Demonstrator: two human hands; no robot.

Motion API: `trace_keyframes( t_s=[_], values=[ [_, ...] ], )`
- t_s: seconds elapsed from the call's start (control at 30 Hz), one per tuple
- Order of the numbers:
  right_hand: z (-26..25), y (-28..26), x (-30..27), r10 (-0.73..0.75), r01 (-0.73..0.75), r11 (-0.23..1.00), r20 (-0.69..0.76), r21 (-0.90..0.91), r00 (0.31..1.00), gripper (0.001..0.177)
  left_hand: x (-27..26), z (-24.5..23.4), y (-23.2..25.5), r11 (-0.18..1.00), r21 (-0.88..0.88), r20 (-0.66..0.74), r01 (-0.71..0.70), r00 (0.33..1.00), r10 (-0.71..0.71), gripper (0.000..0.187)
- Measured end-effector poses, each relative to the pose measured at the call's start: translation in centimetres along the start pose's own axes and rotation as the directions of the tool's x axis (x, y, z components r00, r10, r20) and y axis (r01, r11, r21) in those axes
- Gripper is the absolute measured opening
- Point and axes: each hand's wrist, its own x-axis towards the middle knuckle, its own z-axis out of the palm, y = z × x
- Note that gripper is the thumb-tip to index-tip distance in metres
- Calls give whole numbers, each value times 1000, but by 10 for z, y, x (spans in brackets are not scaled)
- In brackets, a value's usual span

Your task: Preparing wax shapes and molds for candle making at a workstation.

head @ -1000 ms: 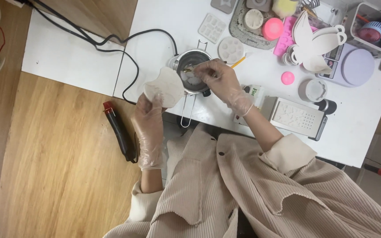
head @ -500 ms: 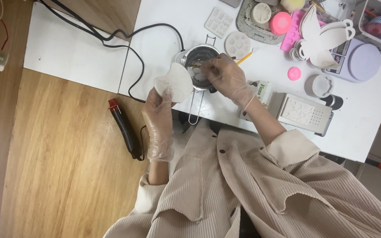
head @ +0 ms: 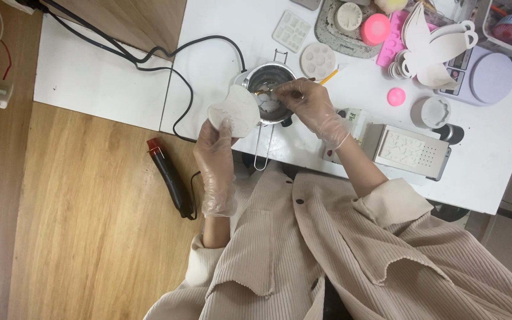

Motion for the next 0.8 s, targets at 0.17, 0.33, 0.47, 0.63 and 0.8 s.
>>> trace_keyframes(
  t_s=[0.17,0.33,0.47,0.63,0.8],
  values=[
    [0,-2,0,21,-26,995,58,94,998,16,1,4,0,999,-47,-6,-3,1000,3,38],
    [0,-16,-4,124,-122,990,22,-69,992,21,8,8,-10,999,-51,-10,-17,1000,16,38],
    [0,-4,-4,67,-66,994,8,-90,998,20,11,10,-14,998,-63,-7,-24,1000,23,38],
    [-4,2,-4,92,-99,988,69,117,993,20,11,13,-9,998,-59,-6,-14,1000,14,38],
    [-9,6,-3,89,-140,936,167,323,982,19,11,17,-3,998,-62,-9,-8,1000,7,38]
  ],
)
